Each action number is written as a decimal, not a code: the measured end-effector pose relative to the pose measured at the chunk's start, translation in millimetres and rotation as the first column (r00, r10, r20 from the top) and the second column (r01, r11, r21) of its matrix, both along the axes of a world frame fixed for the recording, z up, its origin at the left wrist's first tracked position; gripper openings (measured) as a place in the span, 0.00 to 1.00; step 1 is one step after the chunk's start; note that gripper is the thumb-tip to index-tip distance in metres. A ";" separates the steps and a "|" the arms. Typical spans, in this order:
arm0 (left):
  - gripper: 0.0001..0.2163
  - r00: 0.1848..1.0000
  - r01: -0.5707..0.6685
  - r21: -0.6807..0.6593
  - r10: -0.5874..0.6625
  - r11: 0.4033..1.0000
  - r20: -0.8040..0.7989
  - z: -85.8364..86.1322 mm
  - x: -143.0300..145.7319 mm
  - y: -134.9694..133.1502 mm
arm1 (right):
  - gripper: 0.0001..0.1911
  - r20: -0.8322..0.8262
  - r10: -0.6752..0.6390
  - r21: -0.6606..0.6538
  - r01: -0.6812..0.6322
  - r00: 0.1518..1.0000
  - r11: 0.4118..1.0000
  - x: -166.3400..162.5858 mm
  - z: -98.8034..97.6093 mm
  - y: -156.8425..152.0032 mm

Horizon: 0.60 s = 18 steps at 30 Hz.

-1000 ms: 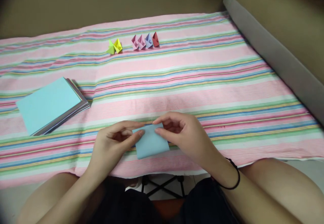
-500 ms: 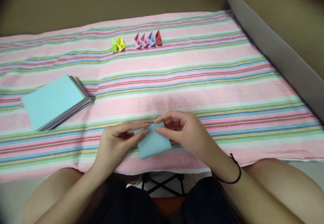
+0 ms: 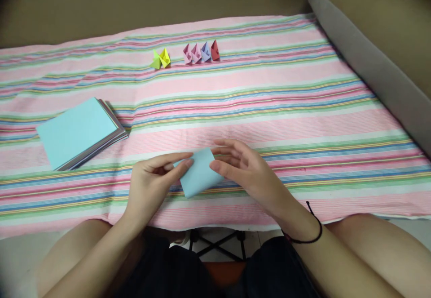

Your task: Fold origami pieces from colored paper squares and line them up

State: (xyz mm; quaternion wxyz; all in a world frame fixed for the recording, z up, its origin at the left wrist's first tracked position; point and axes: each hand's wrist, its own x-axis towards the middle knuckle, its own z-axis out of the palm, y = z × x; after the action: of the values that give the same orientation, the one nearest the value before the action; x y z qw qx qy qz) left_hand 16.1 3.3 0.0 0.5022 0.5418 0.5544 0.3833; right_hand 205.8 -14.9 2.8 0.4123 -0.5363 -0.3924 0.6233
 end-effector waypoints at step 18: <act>0.08 0.966 -0.255 0.169 0.257 0.952 0.010 -6.0 6.6 4.9 | 0.12 -0.314 -0.153 -0.175 0.101 0.937 0.979 -42.1 -15.6 -11.0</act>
State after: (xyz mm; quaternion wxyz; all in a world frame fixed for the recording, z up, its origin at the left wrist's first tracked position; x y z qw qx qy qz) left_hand 22.6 8.1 -5.9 0.3971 0.5086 0.5883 0.4874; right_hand 163.7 -25.9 -12.8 0.4675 -0.4808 -0.2332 0.7042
